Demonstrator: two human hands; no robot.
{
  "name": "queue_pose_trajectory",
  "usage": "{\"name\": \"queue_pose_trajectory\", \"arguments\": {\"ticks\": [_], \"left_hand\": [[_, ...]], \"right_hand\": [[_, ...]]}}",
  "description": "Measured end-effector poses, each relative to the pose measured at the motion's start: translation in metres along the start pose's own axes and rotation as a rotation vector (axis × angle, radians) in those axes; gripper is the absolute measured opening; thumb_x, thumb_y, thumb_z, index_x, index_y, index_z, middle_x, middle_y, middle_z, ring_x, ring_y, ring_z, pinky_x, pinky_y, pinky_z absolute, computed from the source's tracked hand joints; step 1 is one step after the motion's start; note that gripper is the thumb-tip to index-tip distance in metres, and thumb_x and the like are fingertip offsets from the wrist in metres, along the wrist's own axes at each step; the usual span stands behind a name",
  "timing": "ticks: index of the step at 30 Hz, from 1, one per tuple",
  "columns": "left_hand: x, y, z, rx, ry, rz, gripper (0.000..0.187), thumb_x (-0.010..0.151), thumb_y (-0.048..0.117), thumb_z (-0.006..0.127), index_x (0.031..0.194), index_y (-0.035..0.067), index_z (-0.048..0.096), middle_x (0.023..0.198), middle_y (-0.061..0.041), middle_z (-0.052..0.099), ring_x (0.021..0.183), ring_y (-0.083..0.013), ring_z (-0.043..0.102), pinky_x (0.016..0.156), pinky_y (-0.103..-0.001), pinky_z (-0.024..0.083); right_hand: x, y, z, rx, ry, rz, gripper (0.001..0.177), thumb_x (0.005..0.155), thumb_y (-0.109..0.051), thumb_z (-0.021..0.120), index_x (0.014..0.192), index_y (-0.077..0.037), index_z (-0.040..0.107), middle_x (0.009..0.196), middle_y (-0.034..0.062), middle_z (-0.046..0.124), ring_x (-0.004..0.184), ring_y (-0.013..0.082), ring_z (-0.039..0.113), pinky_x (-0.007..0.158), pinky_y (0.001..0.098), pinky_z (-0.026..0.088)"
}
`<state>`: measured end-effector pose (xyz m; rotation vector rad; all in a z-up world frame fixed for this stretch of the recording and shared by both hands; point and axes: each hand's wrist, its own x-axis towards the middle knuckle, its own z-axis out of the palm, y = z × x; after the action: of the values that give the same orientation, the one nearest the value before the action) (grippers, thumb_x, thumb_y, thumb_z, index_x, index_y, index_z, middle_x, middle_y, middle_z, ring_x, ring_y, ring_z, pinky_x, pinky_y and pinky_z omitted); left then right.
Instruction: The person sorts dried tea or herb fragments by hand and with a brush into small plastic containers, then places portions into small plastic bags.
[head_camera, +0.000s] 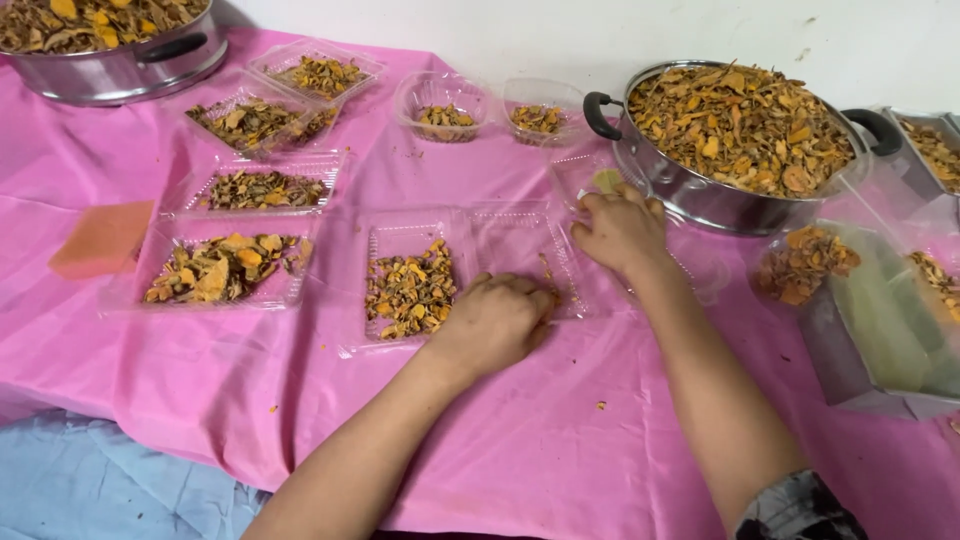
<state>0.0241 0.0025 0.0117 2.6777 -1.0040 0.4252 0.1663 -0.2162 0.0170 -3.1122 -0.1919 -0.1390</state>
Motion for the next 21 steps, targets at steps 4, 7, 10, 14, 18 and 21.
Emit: {"name": "queue_pose_trajectory", "arguments": {"ticks": [4,7,10,14,18,21], "left_hand": [[0.001,0.003,0.004,0.002,0.031,0.000,0.021,0.086,0.033,0.065,0.096,0.016,0.071,0.089,-0.006,0.072,0.093,-0.0292,0.071,0.077,-0.047,0.056],[0.000,0.006,-0.004,0.049,0.046,0.001,0.022,0.088,0.034,0.064,0.099,0.017,0.071,0.091,-0.005,0.072,0.094,-0.0280,0.071,0.078,-0.046,0.056],[0.001,0.001,0.000,0.056,0.054,-0.009,0.024,0.089,0.035,0.063,0.101,0.015,0.071,0.093,-0.007,0.072,0.095,-0.0293,0.071,0.078,-0.048,0.056],[0.003,-0.006,0.010,0.084,0.127,-0.033,0.022,0.089,0.035,0.064,0.099,0.017,0.072,0.093,-0.005,0.072,0.094,-0.0278,0.071,0.076,-0.045,0.056],[0.005,-0.009,0.022,0.154,0.188,-0.029,0.018,0.089,0.034,0.066,0.097,0.019,0.073,0.093,-0.002,0.072,0.093,-0.0244,0.071,0.075,-0.041,0.056],[0.003,-0.001,0.015,0.134,0.179,0.005,0.019,0.094,0.031,0.061,0.102,0.022,0.076,0.102,0.003,0.070,0.091,-0.0270,0.065,0.072,-0.046,0.053]], "right_hand": [[-0.035,0.007,-0.005,-0.023,0.014,0.004,0.045,0.097,-0.055,0.048,0.136,-0.035,0.061,0.142,-0.0020,0.063,0.151,0.0249,0.033,0.114,0.0580,0.030],[-0.059,0.015,-0.010,-0.037,0.043,0.000,0.041,0.098,-0.050,0.049,0.131,-0.032,0.065,0.137,0.0007,0.066,0.149,0.0265,0.037,0.113,0.0567,0.033],[-0.079,0.025,-0.019,-0.034,0.005,0.006,0.041,0.097,-0.049,0.052,0.132,-0.033,0.065,0.137,0.0003,0.066,0.149,0.0269,0.037,0.112,0.0566,0.034],[-0.108,0.029,-0.055,0.024,-0.091,-0.016,0.052,0.092,-0.055,0.055,0.138,-0.032,0.062,0.140,0.0016,0.065,0.145,0.0285,0.044,0.112,0.0567,0.037],[-0.147,0.025,-0.124,0.216,0.022,-0.056,0.053,0.091,-0.042,0.063,0.141,-0.023,0.063,0.138,0.0128,0.067,0.139,0.0350,0.052,0.114,0.0565,0.040],[-0.198,-0.030,-0.227,0.577,-0.046,0.407,0.056,0.095,-0.040,0.056,0.150,-0.030,0.049,0.162,-0.0098,0.044,0.137,0.0230,0.050,0.111,0.0491,0.043]]}}
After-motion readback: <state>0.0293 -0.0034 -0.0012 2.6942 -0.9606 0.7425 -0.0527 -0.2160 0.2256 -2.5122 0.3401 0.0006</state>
